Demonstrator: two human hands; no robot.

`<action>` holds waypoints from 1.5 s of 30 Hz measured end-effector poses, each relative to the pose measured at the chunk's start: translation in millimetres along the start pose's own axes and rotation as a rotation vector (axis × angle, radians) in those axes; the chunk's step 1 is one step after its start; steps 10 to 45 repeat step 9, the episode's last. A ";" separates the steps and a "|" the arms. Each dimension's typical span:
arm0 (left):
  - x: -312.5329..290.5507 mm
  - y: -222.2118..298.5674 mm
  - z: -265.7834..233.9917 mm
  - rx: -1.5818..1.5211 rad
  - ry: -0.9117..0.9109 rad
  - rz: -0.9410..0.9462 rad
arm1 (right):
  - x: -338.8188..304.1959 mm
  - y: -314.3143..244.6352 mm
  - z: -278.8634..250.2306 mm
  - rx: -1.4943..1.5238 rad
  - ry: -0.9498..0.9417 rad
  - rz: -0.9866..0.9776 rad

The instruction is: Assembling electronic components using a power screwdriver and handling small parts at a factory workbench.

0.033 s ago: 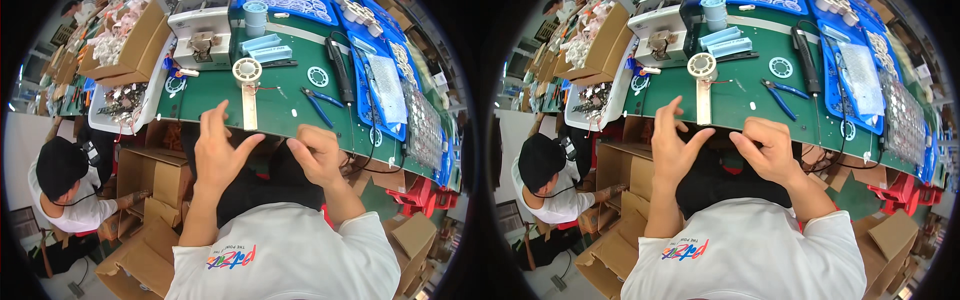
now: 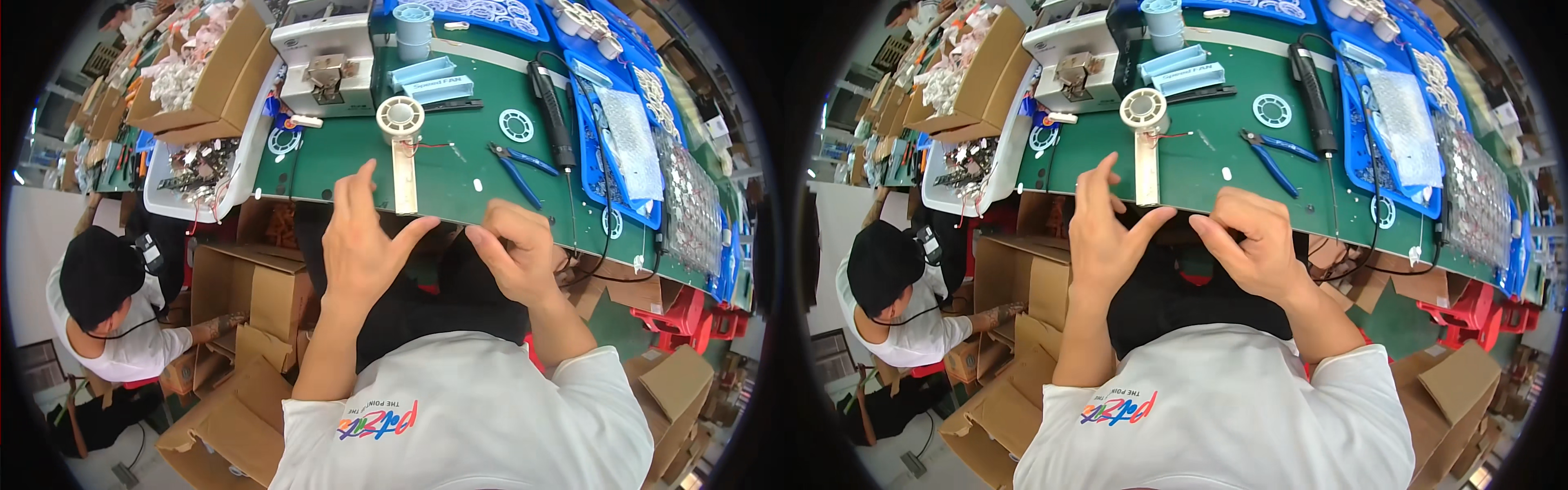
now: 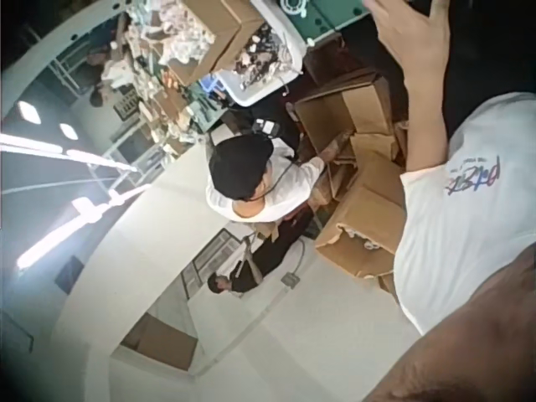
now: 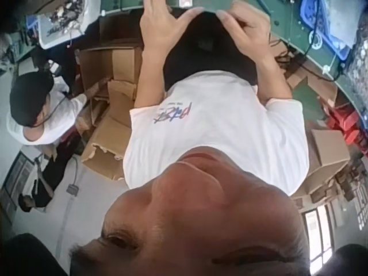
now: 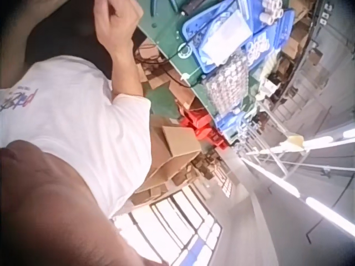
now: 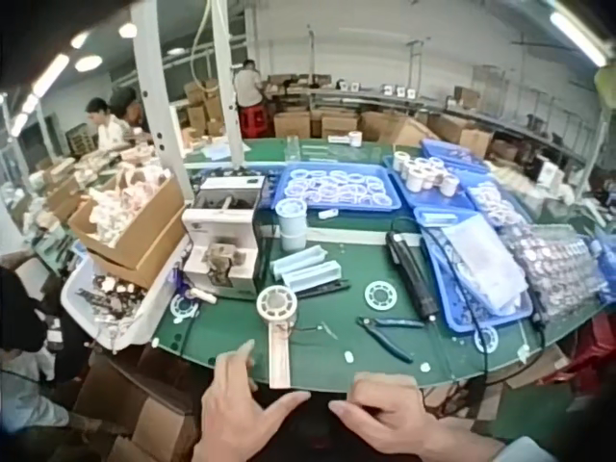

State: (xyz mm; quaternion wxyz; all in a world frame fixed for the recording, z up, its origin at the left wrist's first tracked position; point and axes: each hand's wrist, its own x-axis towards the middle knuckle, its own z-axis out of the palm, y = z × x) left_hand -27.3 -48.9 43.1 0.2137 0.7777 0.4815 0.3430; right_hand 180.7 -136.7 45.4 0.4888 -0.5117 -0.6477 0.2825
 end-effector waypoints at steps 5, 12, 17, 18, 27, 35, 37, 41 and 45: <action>14.8 -6.7 0.9 0.126 -0.061 0.133 | 14.0 -9.2 -20.1 -0.081 0.341 0.092; 34.2 -5.7 -27.7 -0.008 -0.050 0.183 | 8.5 16.4 -63.5 -0.462 0.315 0.085; 34.2 -5.7 -27.7 -0.008 -0.050 0.183 | 8.5 16.4 -63.5 -0.462 0.315 0.085; 34.2 -5.7 -27.7 -0.008 -0.050 0.183 | 8.5 16.4 -63.5 -0.462 0.315 0.085; 34.2 -5.7 -27.7 -0.008 -0.050 0.183 | 8.5 16.4 -63.5 -0.462 0.315 0.085; 34.2 -5.7 -27.7 -0.008 -0.050 0.183 | 8.5 16.4 -63.5 -0.462 0.315 0.085; 34.2 -5.7 -27.7 -0.008 -0.050 0.183 | 8.5 16.4 -63.5 -0.462 0.315 0.085; 34.2 -5.7 -27.7 -0.008 -0.050 0.183 | 8.5 16.4 -63.5 -0.462 0.315 0.085; 34.2 -5.7 -27.7 -0.008 -0.050 0.183 | 8.5 16.4 -63.5 -0.462 0.315 0.085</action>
